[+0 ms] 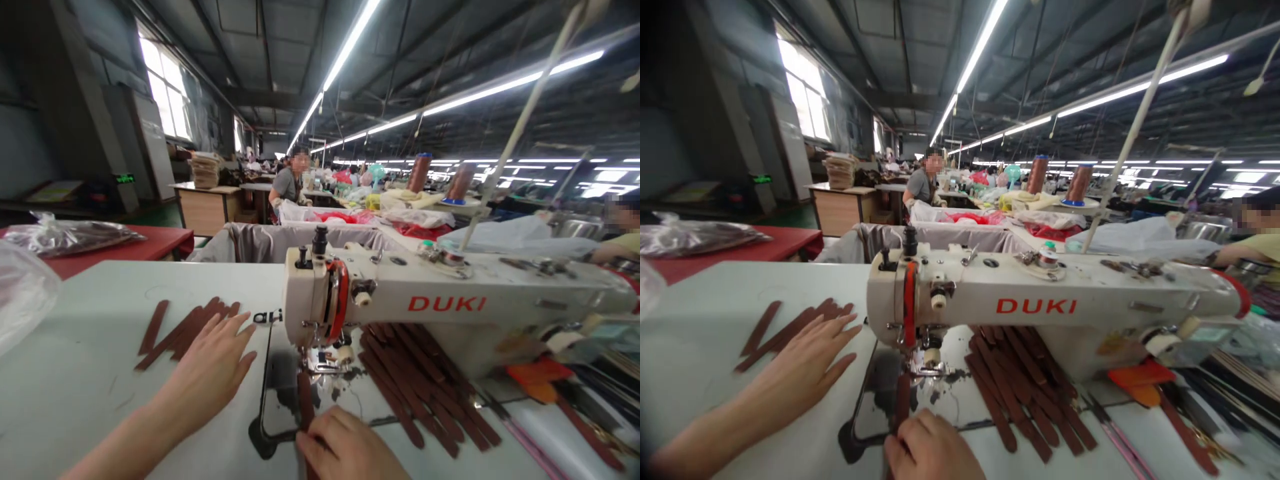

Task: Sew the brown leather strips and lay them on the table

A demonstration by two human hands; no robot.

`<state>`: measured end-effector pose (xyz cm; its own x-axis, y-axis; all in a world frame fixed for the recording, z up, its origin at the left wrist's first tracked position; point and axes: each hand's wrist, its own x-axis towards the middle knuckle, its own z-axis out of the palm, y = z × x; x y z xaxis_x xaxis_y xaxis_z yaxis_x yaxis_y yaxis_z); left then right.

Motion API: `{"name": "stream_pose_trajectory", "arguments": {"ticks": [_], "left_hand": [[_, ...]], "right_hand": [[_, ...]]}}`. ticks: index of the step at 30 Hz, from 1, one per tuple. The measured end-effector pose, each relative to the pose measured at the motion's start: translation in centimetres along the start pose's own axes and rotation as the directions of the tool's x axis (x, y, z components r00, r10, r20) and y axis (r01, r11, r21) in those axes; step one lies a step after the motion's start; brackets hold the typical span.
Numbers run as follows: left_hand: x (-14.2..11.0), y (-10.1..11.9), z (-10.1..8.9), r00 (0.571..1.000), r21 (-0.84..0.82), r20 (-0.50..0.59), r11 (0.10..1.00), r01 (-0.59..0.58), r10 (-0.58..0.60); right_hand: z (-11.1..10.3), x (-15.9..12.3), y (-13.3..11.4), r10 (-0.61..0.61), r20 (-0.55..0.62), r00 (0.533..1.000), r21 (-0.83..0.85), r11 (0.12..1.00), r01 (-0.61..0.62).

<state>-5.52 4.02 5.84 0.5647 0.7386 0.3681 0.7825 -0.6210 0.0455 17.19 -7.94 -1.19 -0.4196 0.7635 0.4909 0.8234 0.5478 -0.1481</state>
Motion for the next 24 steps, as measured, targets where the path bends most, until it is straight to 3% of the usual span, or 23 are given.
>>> {"name": "stream_pose_trajectory", "arguments": {"ticks": [2, 4, 8, 14, 24], "left_hand": [[-0.5, 1.3, -0.7, 0.993, -0.129, 0.038, 0.986, -0.102, 0.108], [-1.3, 2.9, -0.7, 0.973, -0.254, 0.003, 0.941, -0.223, 0.232], [-3.0, 5.6, 1.2, 0.928, -0.289, -0.104, 0.882, -0.372, 0.358], [-2.6, 6.3, 4.0, 0.892, -0.207, -0.181, 0.871, -0.445, 0.413], [-3.0, 6.2, 3.2, 0.908, -0.162, -0.210, 0.903, -0.398, 0.363]], "right_hand": [[-0.5, 0.0, -0.3, 0.006, 0.057, 0.998, -0.028, 1.000, -0.005], [-0.8, 0.0, -0.2, 0.039, 0.038, 0.999, -0.026, 0.999, -0.038], [-0.2, -0.4, 0.0, 0.034, -0.018, 0.999, 0.033, 0.999, -0.034], [0.0, -0.3, 0.1, -0.005, -0.060, 0.998, 0.078, 0.997, 0.010], [1.1, -0.6, 0.0, -0.072, -0.081, 0.994, -0.032, 0.997, 0.070]]}}
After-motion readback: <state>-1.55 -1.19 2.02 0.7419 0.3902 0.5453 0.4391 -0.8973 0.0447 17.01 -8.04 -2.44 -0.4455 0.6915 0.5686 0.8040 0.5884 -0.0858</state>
